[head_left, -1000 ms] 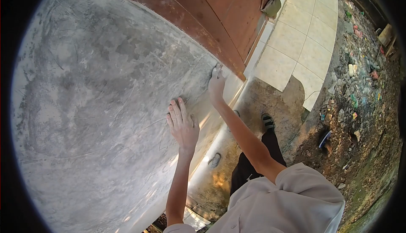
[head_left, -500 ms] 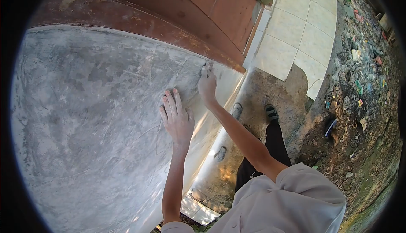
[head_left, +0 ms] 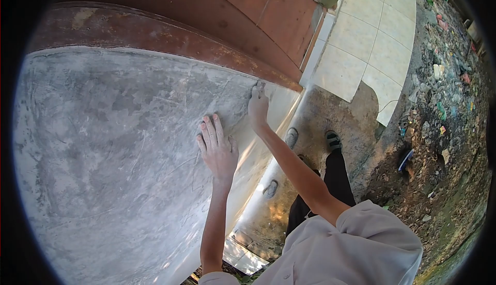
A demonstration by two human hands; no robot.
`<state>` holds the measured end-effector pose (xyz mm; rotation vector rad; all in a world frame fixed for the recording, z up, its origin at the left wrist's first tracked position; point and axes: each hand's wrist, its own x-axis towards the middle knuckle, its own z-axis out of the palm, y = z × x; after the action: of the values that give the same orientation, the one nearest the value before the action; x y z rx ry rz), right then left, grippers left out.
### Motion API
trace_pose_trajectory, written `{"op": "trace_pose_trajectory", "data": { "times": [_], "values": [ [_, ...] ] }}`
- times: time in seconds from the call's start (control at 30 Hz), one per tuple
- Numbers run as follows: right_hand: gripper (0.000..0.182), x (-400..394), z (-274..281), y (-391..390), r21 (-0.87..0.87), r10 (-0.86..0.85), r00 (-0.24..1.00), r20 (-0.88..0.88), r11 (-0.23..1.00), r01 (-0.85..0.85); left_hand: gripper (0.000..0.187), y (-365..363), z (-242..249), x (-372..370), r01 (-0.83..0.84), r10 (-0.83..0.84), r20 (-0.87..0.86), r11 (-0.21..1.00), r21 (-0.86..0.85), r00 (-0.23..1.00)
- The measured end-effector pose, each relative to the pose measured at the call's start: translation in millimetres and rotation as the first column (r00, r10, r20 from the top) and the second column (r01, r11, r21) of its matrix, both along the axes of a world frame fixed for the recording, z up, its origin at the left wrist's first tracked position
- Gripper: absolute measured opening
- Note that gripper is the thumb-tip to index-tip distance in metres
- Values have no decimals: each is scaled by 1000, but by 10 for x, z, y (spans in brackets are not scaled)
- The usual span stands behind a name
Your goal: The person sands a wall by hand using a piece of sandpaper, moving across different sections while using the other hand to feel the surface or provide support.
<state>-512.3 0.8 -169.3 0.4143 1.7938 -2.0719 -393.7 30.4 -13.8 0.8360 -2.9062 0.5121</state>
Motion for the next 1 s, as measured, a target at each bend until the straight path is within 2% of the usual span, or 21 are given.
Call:
{"op": "trace_pose_trajectory", "data": {
  "times": [0.07,0.17,0.2,0.23,0.3,0.4,0.47,0.53,0.57,0.63,0.67,0.7,0.73,0.8,0.87,0.9,0.97,1.0],
  "values": [
    [52,97,419,78,-29,25,998,-59,999,-27,78,-1,3,-19,-10,10,-6,999,30,1000],
    [52,38,506,139,-7,31,995,-94,999,-32,78,-7,-8,-30,-4,4,-3,1000,19,1000],
    [53,-141,390,254,-17,172,974,146,985,-172,78,-5,-7,-23,-6,6,-1,1000,18,1000],
    [54,-319,282,349,-59,301,877,374,952,-301,80,-1,-6,-18,-17,17,6,999,48,1000],
    [57,-362,-493,174,-28,169,915,367,985,-171,82,-19,-10,-35,-22,22,13,997,71,1000],
    [56,-419,-809,138,-105,259,858,444,966,-237,80,10,-18,-22,9,-9,-17,1000,1,1000],
    [52,-76,-996,-255,48,-15,984,178,999,7,80,15,-26,-48,-20,20,-5,1000,6,1000],
    [47,0,84,16,-62,-19,1000,15,998,20,80,21,-29,-62,-23,23,-11,1000,7,1000],
    [47,47,324,32,-56,-18,1000,15,998,19,80,37,-44,-67,-29,29,-17,1000,12,999],
    [48,136,521,0,4,-108,972,-208,994,111,81,30,-62,-64,-49,49,-6,998,40,999],
    [48,64,523,82,6,-106,973,-207,994,110,83,22,-63,-61,-66,66,7,996,60,998],
    [52,-67,438,197,7,75,997,25,997,-76,83,18,-66,-68,-66,66,6,996,60,998],
    [57,-211,336,302,-33,255,934,251,966,-255,83,23,-74,-73,-60,60,-3,997,47,998],
    [64,-354,-490,146,-24,169,916,364,985,-172,82,29,-86,-60,-52,52,-7,998,32,999],
    [68,-556,-741,300,-129,269,860,435,963,-237,80,8,-103,-52,-31,31,-22,999,-10,999],
    [68,-607,-822,238,-127,274,858,435,962,-243,80,4,-109,-58,-38,37,-22,999,-9,999],
    [65,-585,-1063,160,-86,212,830,516,977,-195,79,11,-108,-54,-33,32,-37,999,-8,999],
    [59,-483,-1135,17,-55,142,901,410,990,-131,79,12,-120,-72,-35,35,-43,999,-7,998]
  ]
}}
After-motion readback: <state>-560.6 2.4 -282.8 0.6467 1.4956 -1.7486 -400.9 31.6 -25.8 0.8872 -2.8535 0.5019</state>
